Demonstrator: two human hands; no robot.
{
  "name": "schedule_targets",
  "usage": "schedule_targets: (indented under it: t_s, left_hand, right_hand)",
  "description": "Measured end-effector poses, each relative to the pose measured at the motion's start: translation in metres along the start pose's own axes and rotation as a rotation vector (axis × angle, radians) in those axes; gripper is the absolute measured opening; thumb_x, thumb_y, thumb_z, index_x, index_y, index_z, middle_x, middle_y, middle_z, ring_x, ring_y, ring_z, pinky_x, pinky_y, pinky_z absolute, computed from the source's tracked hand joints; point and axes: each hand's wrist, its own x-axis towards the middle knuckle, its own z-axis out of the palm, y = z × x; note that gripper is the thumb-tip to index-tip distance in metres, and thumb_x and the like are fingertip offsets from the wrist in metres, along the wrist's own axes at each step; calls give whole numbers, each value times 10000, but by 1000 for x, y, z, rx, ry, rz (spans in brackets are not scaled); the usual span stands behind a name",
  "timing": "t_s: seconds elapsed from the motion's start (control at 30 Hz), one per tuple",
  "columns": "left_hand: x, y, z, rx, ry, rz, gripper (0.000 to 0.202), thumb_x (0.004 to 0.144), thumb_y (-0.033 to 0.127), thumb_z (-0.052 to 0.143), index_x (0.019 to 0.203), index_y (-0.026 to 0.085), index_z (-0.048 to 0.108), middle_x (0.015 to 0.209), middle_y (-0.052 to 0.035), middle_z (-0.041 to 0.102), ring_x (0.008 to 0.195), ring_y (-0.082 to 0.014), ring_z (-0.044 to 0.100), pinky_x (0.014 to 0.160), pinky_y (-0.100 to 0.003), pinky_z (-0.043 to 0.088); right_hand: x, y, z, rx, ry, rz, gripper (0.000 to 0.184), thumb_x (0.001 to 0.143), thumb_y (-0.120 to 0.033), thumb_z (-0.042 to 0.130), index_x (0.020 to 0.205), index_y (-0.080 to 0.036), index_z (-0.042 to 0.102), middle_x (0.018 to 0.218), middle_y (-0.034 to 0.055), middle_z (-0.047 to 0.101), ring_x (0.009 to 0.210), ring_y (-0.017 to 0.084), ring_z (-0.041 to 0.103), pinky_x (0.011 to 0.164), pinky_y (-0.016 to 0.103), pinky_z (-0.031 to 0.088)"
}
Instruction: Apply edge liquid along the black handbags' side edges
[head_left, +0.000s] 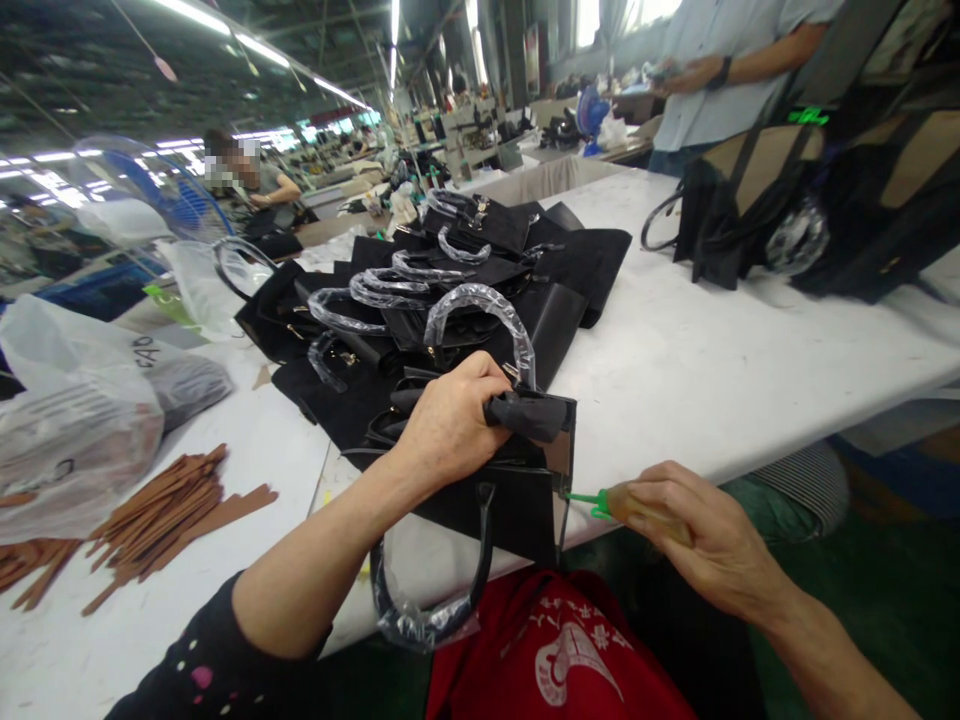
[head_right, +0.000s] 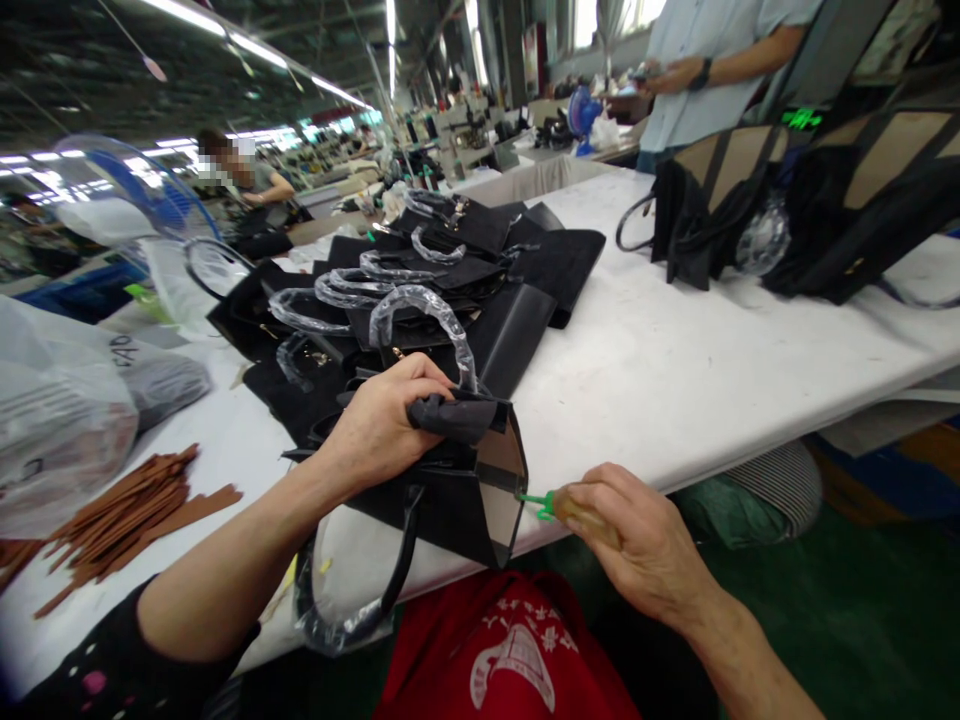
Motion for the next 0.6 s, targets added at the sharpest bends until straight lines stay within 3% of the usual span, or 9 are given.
schedule_targets:
  t_s: [0.13, 0.3, 0.4, 0.53, 0.6]
  left_hand:
    - [-2, 0, -1, -7, 18, 22, 123, 737, 72, 670, 770, 188, 691, 970, -22, 632, 833, -169, 644, 754, -303, 532]
    - [-6, 3, -3, -14, 17, 18, 126, 737, 63, 673, 774, 183, 689, 958, -22, 629, 821, -168, 639, 735, -302, 528]
    - [-9, 5, -4, -21, 26, 24, 124, 746, 64, 671, 778, 182, 690, 959, -23, 626, 817, -164, 636, 725, -298, 525]
    - [-13, 5, -6, -38, 22, 34, 124, 751, 63, 666, 779, 182, 688, 964, -26, 625, 820, -160, 633, 737, -298, 525]
    - [-16, 5, -7, -48, 24, 38, 125, 752, 62, 666, 788, 179, 689, 975, -29, 626, 834, -161, 633, 752, -301, 525]
  right_hand:
    - [-4, -1, 1, 40, 90, 69, 161, 999, -227, 599, 1152, -279, 595, 1016, 47, 617, 870, 214, 615, 723, 334, 496]
    - [-14, 0, 8, 153, 39, 144, 92, 1003, -251, 598, 1090, -279, 613, 980, 17, 618, 844, 188, 615, 711, 304, 484]
    - [-19, 1, 10, 120, 132, 161, 130, 993, -240, 616, 1116, -281, 615, 1030, 20, 626, 904, 196, 615, 769, 312, 480]
    - [-23, 1, 14, 212, 21, 183, 90, 1008, -252, 594, 1088, -286, 614, 988, 2, 622, 861, 178, 616, 739, 294, 486]
    - [-24, 1, 17, 201, 58, 178, 110, 1006, -248, 597, 1108, -287, 614, 1018, 9, 621, 890, 181, 618, 762, 295, 487]
